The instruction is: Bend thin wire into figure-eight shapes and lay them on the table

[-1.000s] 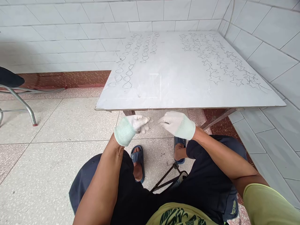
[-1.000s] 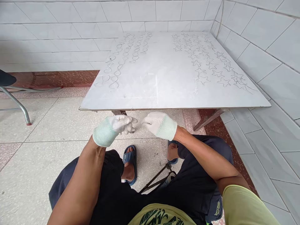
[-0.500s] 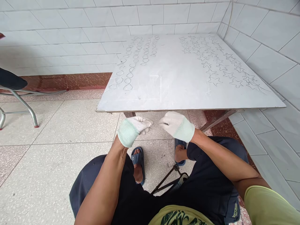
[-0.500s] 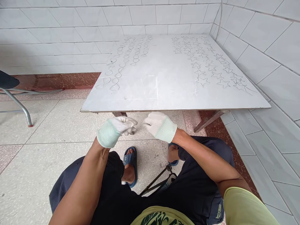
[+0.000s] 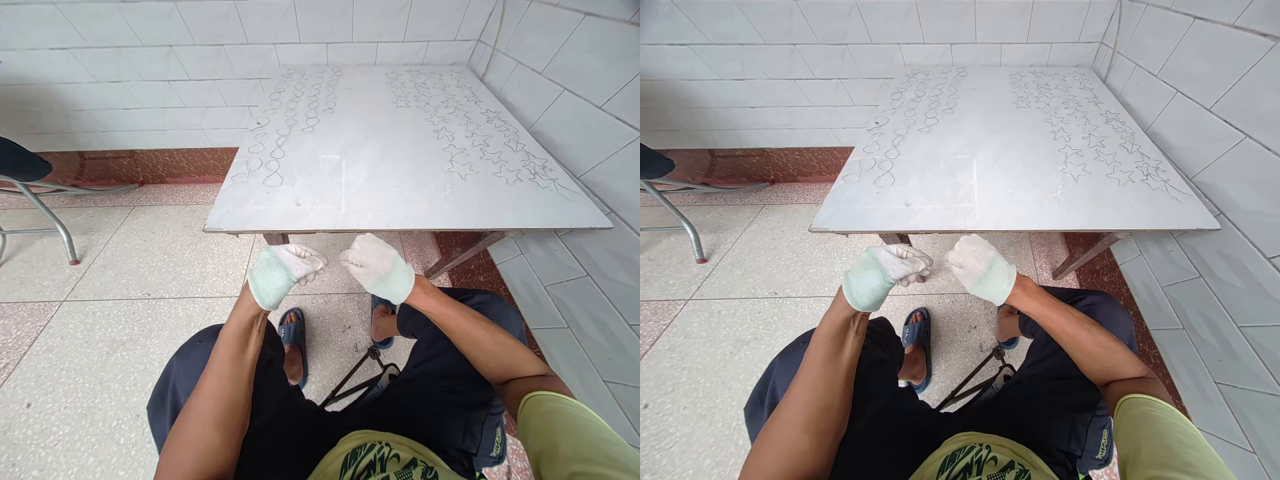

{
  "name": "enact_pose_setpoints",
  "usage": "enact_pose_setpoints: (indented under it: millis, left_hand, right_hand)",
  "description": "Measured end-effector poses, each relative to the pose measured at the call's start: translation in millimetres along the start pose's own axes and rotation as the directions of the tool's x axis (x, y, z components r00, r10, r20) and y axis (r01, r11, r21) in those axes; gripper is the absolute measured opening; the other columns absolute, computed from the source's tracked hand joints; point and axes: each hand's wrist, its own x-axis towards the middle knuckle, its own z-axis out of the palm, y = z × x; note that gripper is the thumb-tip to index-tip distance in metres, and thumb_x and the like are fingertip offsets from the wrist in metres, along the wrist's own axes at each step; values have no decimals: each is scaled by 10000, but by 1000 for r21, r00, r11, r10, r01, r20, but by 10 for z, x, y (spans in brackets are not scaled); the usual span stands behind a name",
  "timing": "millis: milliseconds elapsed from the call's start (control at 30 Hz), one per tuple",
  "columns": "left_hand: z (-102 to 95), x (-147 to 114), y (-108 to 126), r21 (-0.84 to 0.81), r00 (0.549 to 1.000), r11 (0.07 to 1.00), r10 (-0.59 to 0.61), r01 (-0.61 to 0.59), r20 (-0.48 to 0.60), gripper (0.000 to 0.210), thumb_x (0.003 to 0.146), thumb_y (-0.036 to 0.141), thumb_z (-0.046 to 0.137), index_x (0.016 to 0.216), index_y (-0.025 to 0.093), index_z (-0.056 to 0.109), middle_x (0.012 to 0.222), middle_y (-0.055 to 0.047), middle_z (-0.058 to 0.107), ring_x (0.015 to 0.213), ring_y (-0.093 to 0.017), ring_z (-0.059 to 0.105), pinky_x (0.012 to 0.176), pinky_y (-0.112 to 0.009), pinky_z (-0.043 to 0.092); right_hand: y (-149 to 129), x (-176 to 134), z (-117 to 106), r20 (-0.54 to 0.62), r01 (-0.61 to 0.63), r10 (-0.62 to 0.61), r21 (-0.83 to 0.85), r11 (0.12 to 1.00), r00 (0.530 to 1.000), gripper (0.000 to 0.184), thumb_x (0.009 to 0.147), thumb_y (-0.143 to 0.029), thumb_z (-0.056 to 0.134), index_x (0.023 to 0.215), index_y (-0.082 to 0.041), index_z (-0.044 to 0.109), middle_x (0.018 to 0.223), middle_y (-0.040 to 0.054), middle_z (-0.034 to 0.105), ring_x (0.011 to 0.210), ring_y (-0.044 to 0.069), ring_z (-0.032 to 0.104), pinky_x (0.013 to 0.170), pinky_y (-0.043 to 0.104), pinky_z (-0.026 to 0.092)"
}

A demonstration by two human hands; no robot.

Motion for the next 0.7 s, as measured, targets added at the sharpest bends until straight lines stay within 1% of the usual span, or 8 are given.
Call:
enact_pose_setpoints:
  millis: [100, 200, 300, 367, 467, 567, 700]
  left_hand:
    - [-16, -5, -52, -2, 1000, 1000, 10, -10, -10, 222, 654, 353, 869, 725, 162, 782, 619, -42, 704, 463, -76, 476, 428, -196, 381]
    - [-54, 13, -112, 25, 1000, 999, 21, -21, -17, 205, 636, 322, 883, 733, 162, 797, 636, -50, 720, 458, -76, 481, 429, -201, 387]
    - [-84, 51, -151, 59, 1000, 998, -15, 15, 12, 217, 618, 325, 891, 729, 158, 808, 591, -62, 697, 450, -103, 504, 409, -216, 368]
    - [-80, 66, -155, 59, 999, 998, -35, 33, 32, 225, 621, 333, 886, 736, 154, 815, 543, -53, 659, 440, -107, 498, 399, -213, 339]
    - [-42, 51, -124, 20, 998, 999, -36, 35, 42, 200, 625, 324, 873, 701, 156, 796, 538, -43, 648, 434, -85, 462, 404, -206, 314]
    - [-3, 6, -77, -5, 999, 1000, -26, 26, 34, 176, 636, 312, 865, 664, 164, 773, 570, -52, 676, 451, -86, 463, 421, -217, 333]
    - [36, -46, -28, 0, 1000, 1000, -3, 3, 2, 190, 661, 325, 873, 682, 165, 771, 579, -39, 671, 458, -80, 460, 437, -219, 342]
  right_hand:
    - [-7, 4, 0, -8, -20, 20, 2, 1000, 1000, 321, 963, -99, 506, 697, -191, 661, 680, 27, 536, 679, 194, 361, 697, 380, 210]
    - [-3, 15, 6, 6, -44, 44, 32, 999, 999, 336, 968, -107, 508, 671, -197, 636, 683, 26, 527, 692, 195, 368, 704, 375, 220]
    - [-3, 33, 20, 7, -63, 63, 97, 993, 998, 354, 991, -122, 510, 660, -195, 613, 679, 11, 495, 700, 185, 369, 710, 363, 234]
    - [-8, 48, 28, 17, -86, 85, 149, 985, 996, 368, 1005, -130, 513, 653, -190, 603, 662, -7, 462, 678, 170, 349, 701, 358, 231]
    - [-26, 59, 29, 34, -144, 140, 188, 972, 990, 383, 1010, -135, 525, 636, -186, 596, 635, -26, 428, 641, 150, 311, 680, 356, 212]
    - [-55, 44, 39, -5, -171, 175, 177, 969, 985, 420, 1033, -172, 523, 620, -189, 597, 625, -18, 446, 643, 150, 339, 676, 352, 212]
    - [-100, 8, 103, -75, -228, 244, 177, 957, 967, 456, 1067, -239, 518, 629, -191, 638, 635, 9, 513, 679, 161, 409, 679, 349, 227]
